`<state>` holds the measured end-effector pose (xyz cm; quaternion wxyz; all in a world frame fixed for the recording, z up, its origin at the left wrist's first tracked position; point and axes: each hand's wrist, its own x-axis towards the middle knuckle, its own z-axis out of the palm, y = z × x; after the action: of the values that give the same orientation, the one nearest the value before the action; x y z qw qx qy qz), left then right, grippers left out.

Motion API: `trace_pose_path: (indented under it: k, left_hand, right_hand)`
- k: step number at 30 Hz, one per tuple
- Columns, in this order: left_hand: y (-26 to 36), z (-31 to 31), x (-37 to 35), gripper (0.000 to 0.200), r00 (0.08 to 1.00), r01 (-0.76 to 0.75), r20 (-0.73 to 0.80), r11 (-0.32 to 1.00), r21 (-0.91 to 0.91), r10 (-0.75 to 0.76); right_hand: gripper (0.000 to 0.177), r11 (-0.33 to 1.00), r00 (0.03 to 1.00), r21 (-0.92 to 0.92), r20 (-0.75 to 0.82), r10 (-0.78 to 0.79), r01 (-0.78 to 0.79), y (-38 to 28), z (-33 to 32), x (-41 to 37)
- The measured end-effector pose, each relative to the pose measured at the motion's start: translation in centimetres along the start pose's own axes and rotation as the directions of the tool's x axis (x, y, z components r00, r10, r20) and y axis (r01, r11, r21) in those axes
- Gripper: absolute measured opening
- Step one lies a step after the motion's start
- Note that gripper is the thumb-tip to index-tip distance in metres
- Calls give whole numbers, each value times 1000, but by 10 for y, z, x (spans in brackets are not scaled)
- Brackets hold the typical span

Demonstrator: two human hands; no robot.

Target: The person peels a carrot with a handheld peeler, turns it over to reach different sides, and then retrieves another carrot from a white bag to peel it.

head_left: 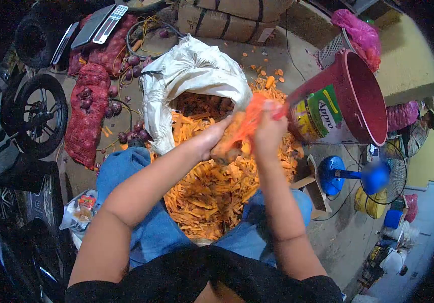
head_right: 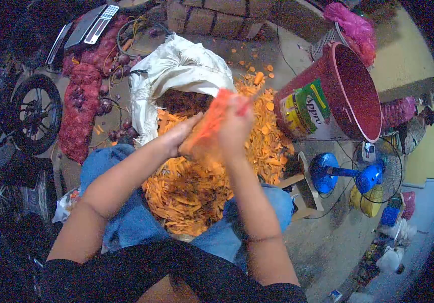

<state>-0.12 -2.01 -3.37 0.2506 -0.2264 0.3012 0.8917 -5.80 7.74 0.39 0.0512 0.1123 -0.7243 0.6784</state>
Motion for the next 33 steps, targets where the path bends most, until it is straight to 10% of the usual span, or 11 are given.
trace_pose_path:
  k: [4, 9, 12, 15, 17, 20, 28, 32, 33]
  left_hand:
    - [-4, 9, -9, 43, 990, -113, -68, 989, 99, 120]
    - [-15, 13, -13, 36, 990, 23, 121, 938, 345, -69]
    - [-11, 13, -11, 39, 993, 4, 108, 948, 317, -40]
    - [2, 8, -9, 42, 1000, -4, 8, 985, 174, 2]
    - [0, -9, 5, 43, 999, 16, 30, 996, 86, -19]
    - [-2, 0, 1, 45, 989, -149, 20, 981, 123, 147]
    - [-4, 24, -25, 45, 991, 52, 90, 916, 398, -95]
    - [3, 8, -13, 44, 999, 25, -28, 977, 211, -20]
    - [6, 5, -11, 45, 999, 40, -19, 981, 191, -37]
  right_hand:
    - [19, 987, 1000, -162, 27, -1, 5, 6, 7, -11]
    - [21, 903, 921, -414, -385, -59, -115, 54, -44, 57]
    - [18, 951, 882, -103, -414, 224, -290, 52, -50, 57]
    - [21, 928, 925, 298, -233, 299, -225, -20, -3, 22]
    - [20, 990, 999, -143, -52, -8, 1, 7, -1, 4]
    - [17, 987, 997, -148, 47, -61, 67, -3, 9, -14]
    - [22, 935, 825, -119, -516, 230, -335, 41, -55, 58]
    - [20, 959, 938, 158, -219, 268, -237, 4, -17, 24]
    - [23, 997, 984, 6, -162, 80, -80, 2, -8, 13]
